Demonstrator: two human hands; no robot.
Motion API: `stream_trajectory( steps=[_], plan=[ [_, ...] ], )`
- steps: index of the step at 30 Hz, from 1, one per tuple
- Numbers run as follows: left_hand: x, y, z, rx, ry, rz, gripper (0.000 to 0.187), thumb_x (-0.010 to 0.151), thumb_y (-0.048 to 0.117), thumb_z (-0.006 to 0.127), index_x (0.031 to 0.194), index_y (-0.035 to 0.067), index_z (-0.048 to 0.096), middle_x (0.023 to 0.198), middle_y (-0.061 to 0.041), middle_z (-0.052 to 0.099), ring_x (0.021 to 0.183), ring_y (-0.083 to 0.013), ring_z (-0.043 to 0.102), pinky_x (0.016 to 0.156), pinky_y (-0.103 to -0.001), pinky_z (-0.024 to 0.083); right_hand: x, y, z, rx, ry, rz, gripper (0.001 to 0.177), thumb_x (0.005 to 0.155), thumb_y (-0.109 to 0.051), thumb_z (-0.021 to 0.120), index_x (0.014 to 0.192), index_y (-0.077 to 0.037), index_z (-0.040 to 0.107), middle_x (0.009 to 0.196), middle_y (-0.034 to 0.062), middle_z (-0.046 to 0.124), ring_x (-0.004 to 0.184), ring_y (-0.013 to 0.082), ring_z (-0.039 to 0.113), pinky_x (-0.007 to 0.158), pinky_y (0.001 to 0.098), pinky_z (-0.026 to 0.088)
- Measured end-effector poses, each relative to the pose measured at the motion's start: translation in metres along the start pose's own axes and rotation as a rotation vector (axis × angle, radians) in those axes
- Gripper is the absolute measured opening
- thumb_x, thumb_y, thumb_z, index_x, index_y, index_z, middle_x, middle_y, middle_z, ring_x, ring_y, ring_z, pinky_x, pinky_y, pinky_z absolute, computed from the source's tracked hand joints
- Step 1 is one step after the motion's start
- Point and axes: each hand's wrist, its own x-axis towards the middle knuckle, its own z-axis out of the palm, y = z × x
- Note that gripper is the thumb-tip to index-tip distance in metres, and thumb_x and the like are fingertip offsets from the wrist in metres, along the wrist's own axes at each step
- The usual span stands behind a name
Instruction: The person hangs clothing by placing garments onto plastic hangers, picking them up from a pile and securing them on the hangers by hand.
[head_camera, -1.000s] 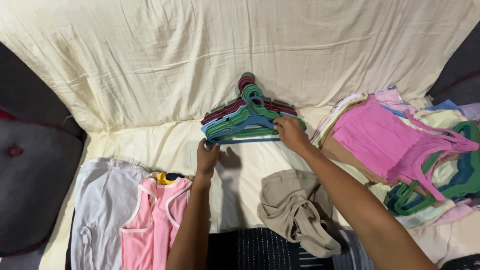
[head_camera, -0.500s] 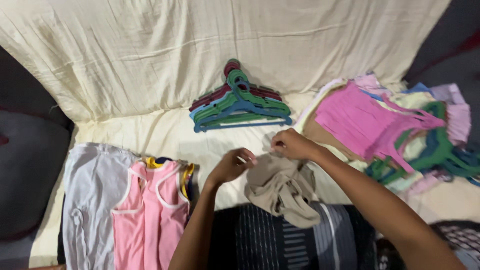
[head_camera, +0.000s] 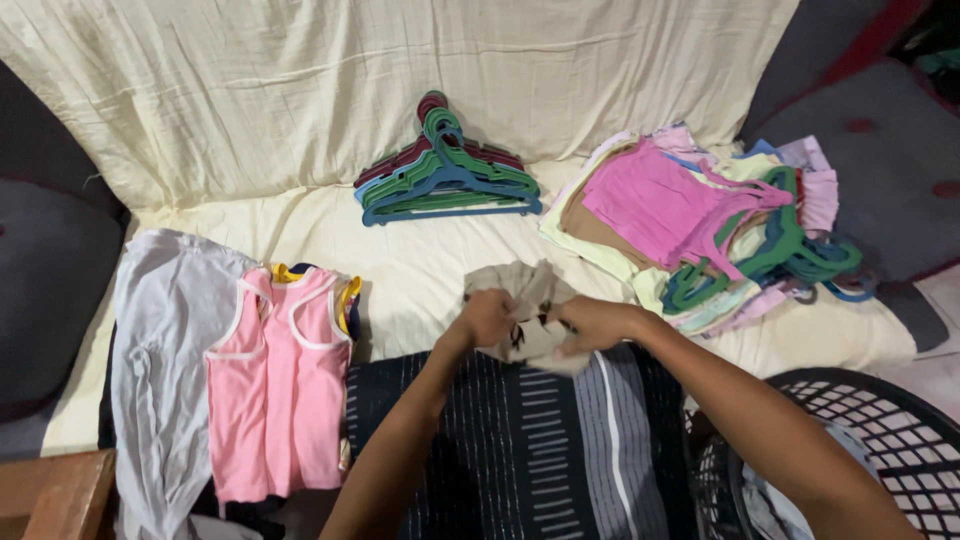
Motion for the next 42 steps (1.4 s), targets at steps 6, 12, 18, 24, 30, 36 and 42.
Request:
stream_trajectory(
  steps=[6,12,18,24,30,36,42],
  plan=[
    [-0.032,0.057,-0.06,-0.348,0.217,-0.338,0.025,0.088,-0.003,0.048,0.095,0.002,0.072,0.105,-0.012,0.076,0.07,-0.0339,0.068,0.062,-0.049,0.055,-0.021,-0.023,-0.016,0.206,0.235,0.114,0.043,0.084,-0.008,0.066,0.126,-0.015,0.069,0.114,0.0128,0.075,0.089,0.0248,0.077,0.08,0.036,0.06],
    [-0.044,0.066,-0.113,-1.071,0.502,0.011,0.018,0.093,0.005,0.066,0.109,-0.003,0.069,0.104,-0.017,0.077,0.089,-0.0188,0.075,0.086,-0.033,0.062,-0.022,-0.051,-0.052,0.534,0.521,0.196,0.048,0.079,0.011,0.054,0.12,-0.011,0.069,0.122,0.0084,0.067,0.092,0.0185,0.073,0.073,0.0336,0.062],
    [-0.064,0.062,-0.179,-1.39,0.637,0.16,0.028,0.092,0.006,0.073,0.119,0.0,0.068,0.112,-0.007,0.073,0.098,-0.0131,0.068,0.088,-0.031,0.055,-0.013,-0.063,-0.096,0.503,0.659,0.035,0.036,0.086,0.011,0.051,0.11,-0.004,0.073,0.108,0.0145,0.069,0.087,0.0149,0.06,0.073,0.0281,0.05],
    [-0.122,0.079,-0.251,-1.119,0.881,0.278,0.021,0.09,0.002,0.075,0.111,-0.001,0.071,0.116,-0.005,0.077,0.093,-0.0077,0.067,0.086,-0.024,0.053,-0.009,-0.135,-0.14,0.069,0.661,-0.274,0.011,0.086,-0.007,0.069,0.092,-0.001,0.076,0.105,0.011,0.071,0.087,0.0172,0.067,0.076,0.0293,0.054],
    [-0.214,0.102,-0.296,-0.946,0.988,0.374,0.012,0.094,0.002,0.076,0.105,0.002,0.071,0.098,-0.001,0.072,0.076,-0.0055,0.057,0.066,-0.022,0.043,0.0,-0.235,-0.14,-0.178,0.816,-0.517,0.038,0.082,-0.022,0.088,0.078,0.002,0.058,0.101,0.0106,0.065,0.086,0.0208,0.065,0.075,0.0302,0.053],
    [-0.304,0.124,-0.33,-0.765,1.208,0.275,0.011,0.112,0.012,0.061,0.111,0.004,0.068,0.089,0.004,0.065,0.077,-0.0044,0.059,0.066,-0.02,0.048,0.017,-0.312,-0.122,0.153,0.695,-0.417,0.022,0.091,-0.015,0.079,0.099,-0.003,0.062,0.086,0.0032,0.065,0.07,0.0102,0.059,0.062,0.0272,0.046],
    [-0.344,0.102,-0.341,-0.368,1.276,0.129,0.015,0.118,0.011,0.061,0.123,-0.001,0.067,0.095,0.003,0.064,0.081,-0.0033,0.053,0.072,-0.018,0.042,0.054,-0.344,-0.103,0.419,0.471,-0.719,0.032,0.09,-0.008,0.075,0.119,-0.007,0.061,0.104,-0.0023,0.064,0.084,0.0042,0.059,0.072,0.0238,0.051]
  ],
)
